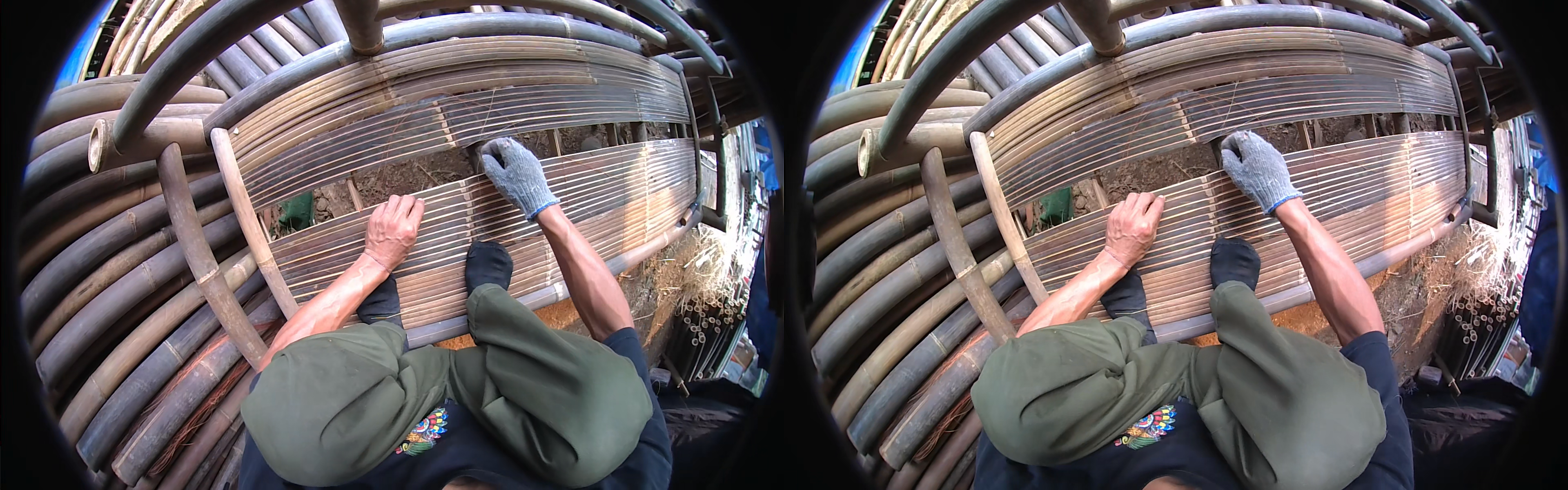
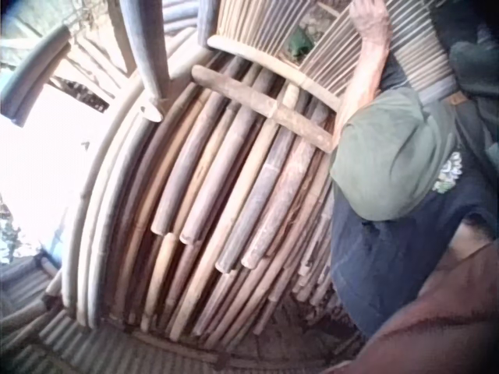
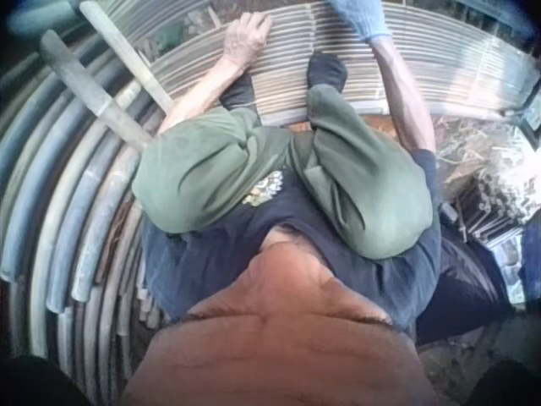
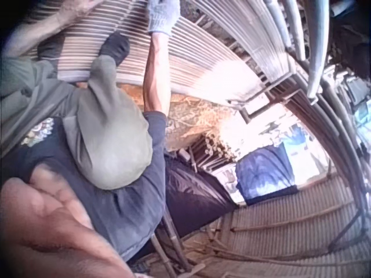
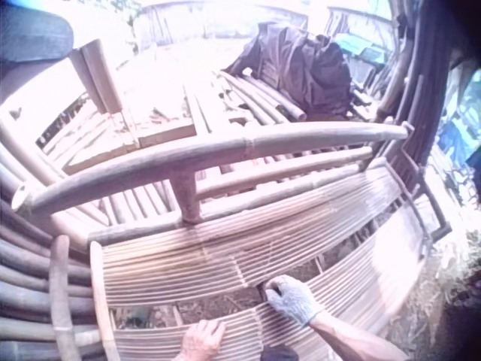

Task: The person weaves thin bamboo strips into a larger bamboo frame using both hands. They interlace the strips through the existing structure, occasionally using a small tool to adjust or tighten the weave.

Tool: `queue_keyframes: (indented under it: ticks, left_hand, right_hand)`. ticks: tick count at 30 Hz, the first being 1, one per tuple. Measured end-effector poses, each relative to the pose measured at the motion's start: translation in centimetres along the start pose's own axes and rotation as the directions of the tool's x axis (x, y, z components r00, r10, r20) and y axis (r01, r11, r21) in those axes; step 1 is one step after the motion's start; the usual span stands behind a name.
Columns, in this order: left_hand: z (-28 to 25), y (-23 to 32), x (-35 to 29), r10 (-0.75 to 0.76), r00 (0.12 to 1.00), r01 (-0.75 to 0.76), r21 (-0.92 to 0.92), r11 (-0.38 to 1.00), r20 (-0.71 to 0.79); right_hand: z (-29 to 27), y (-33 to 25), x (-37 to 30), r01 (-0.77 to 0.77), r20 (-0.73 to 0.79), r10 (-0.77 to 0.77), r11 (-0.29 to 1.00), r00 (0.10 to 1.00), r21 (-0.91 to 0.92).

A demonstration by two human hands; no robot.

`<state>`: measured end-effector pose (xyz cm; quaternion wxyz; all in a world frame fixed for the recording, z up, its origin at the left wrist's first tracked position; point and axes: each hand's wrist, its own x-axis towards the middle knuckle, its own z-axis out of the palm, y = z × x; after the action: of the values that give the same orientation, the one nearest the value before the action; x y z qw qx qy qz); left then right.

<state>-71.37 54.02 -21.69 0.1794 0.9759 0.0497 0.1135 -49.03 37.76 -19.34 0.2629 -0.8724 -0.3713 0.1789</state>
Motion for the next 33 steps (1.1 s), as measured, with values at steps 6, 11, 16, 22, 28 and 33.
queue_keyframes:
  ticks: [6, 11, 16, 22, 28, 33]
  left_hand:
    - [-0.5, -0.1, 2.3, 0.017, 0.945, -0.046, 0.079, 0.996, 0.327]
    - [0.5, 1.7, 5.2, 0.108, 0.868, -0.266, 0.27, 0.925, 0.486]
    - [1.2, 2.1, 6.0, 0.159, 0.904, -0.284, 0.28, 0.917, 0.397]
    - [-0.1, 0.1, 9.4, -0.299, 0.886, 0.463, -0.708, 0.534, 0.354]
    - [-4.0, -2.5, 10.8, -0.474, 0.77, 0.625, -0.656, 0.423, 0.428]
    - [-1.6, 2.0, 5.7, -0.051, 0.817, 0.089, -0.04, 0.995, 0.575]
  right_hand:
    - [0.2, 1.6, -1.6, -0.107, -0.013, 0.108, 0.99, 0.994, 0.093]
    - [0.2, 1.9, -2.1, -0.001, -0.026, 0.003, 0.998, 1.0, 0.069]
    - [0.8, 1.9, -2.4, -0.002, -0.04, 0.003, 0.999, 0.999, 0.032]
    - [0.7, 2.4, -2.8, -0.024, -0.054, 0.027, 0.998, 0.998, 0.057]
    - [1.0, 2.5, -2.9, 0.04, -0.127, -0.029, 0.996, 0.991, 0.082]
    - [0.9, 2.4, -3.0, 0.051, -0.147, -0.034, 0.993, 0.989, 0.108]
